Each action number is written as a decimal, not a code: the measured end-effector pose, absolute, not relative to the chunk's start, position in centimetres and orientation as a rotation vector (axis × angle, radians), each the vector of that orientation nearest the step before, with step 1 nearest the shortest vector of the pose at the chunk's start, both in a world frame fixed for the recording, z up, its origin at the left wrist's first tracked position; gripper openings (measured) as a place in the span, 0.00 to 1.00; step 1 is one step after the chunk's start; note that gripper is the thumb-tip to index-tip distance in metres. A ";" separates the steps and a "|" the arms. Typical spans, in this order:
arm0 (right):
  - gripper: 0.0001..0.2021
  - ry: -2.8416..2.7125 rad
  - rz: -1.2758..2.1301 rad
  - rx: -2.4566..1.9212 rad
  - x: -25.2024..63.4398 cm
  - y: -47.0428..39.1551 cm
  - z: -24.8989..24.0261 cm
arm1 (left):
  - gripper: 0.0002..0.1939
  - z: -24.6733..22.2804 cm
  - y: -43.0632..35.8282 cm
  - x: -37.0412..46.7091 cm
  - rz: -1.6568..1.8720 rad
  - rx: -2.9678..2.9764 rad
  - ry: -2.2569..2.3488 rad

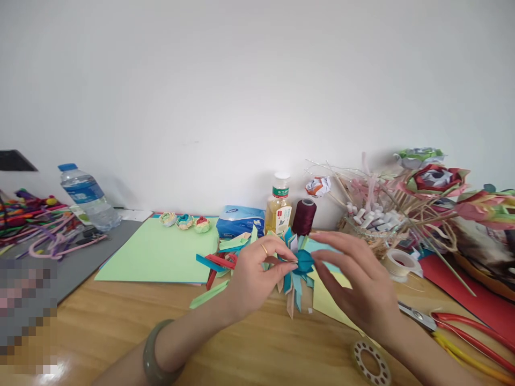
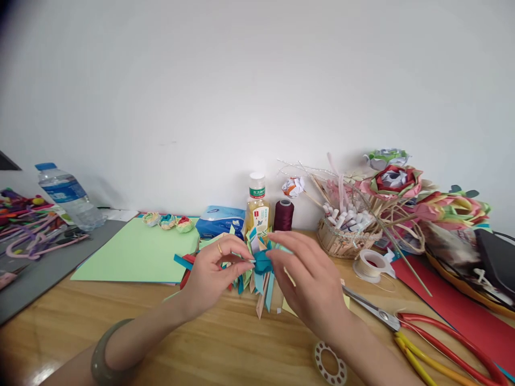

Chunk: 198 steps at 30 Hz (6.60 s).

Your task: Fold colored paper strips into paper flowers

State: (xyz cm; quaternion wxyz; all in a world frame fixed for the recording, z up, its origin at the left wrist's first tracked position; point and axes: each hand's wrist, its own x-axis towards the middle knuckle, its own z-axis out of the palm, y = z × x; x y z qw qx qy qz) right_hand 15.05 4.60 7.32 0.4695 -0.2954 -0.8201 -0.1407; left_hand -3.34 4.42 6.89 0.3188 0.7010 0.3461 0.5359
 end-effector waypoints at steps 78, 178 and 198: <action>0.07 -1.916 0.748 -1.192 13.4 3.7 7.9 | 0.15 5.6 4.1 -2.2 1.323 1.215 0.943; 0.07 -1.938 0.908 -1.064 14.2 3.3 8.7 | 0.05 9.2 3.3 -3.5 0.972 1.386 1.027; 0.08 -2.236 -0.305 -0.731 14.5 3.1 6.8 | 0.11 6.9 2.4 -2.5 1.637 2.241 1.043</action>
